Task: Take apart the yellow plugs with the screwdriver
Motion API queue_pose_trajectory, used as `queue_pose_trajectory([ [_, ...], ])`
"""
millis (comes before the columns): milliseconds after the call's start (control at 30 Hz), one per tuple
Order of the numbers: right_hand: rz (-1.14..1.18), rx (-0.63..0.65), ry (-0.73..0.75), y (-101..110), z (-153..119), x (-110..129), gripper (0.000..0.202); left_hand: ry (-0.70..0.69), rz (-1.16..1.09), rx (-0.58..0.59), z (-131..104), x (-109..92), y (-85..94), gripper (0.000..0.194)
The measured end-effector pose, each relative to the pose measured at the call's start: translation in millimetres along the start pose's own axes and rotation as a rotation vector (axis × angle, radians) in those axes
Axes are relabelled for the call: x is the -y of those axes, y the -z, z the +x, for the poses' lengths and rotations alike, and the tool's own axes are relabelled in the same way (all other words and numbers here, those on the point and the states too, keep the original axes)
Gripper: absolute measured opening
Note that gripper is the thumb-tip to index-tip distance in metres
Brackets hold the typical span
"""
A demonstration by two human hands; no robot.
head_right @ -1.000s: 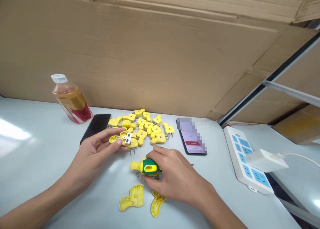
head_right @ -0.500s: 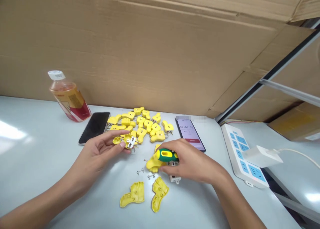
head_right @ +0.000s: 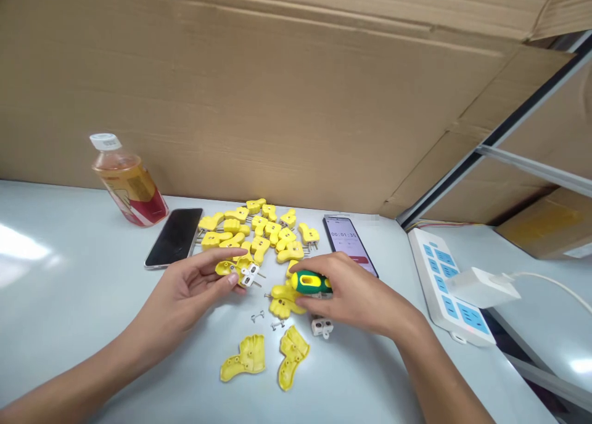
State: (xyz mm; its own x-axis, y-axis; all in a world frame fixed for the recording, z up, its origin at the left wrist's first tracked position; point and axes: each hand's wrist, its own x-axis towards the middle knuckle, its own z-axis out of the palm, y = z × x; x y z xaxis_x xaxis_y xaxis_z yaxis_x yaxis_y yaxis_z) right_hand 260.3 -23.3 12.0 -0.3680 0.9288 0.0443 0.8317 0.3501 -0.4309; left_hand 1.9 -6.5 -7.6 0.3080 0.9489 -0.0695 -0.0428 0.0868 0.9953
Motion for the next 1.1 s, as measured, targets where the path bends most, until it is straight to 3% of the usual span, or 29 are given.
queue_pose_trajectory([
  [167,0.121,-0.265,0.176,-6.3,7.4,14.8,0.011,0.012,0.000,0.025,-1.0,-0.4,-3.9,0.037],
  [300,0.160,-0.647,0.289,-12.6,6.5,23.4,0.013,0.079,-0.059,0.014,-0.4,-1.3,-4.0,0.039],
  [400,0.247,-0.883,0.261,-13.9,-0.4,23.0,0.043,0.154,-0.111,0.003,0.5,-1.1,-1.8,0.043],
  [467,0.435,-0.948,0.143,-14.1,-4.9,23.8,0.057,0.198,-0.162,-0.015,0.9,-1.1,-0.4,0.047],
  [600,0.752,-0.854,-0.067,-16.3,-9.1,33.8,0.037,0.263,-0.232,-0.065,0.3,-3.7,0.3,0.050],
  [767,0.655,-0.680,0.006,-17.1,-10.4,46.4,0.004,0.264,-0.232,-0.037,0.2,-6.0,-0.6,0.038],
  [900,0.599,-0.603,0.051,-14.2,-12.0,46.9,0.010,0.234,-0.288,0.000,1.2,-4.8,-0.2,0.024],
  [1100,0.514,-0.590,0.077,-12.3,-11.6,40.8,0.011,0.210,-0.399,0.075,-1.9,-3.1,0.4,0.014],
])
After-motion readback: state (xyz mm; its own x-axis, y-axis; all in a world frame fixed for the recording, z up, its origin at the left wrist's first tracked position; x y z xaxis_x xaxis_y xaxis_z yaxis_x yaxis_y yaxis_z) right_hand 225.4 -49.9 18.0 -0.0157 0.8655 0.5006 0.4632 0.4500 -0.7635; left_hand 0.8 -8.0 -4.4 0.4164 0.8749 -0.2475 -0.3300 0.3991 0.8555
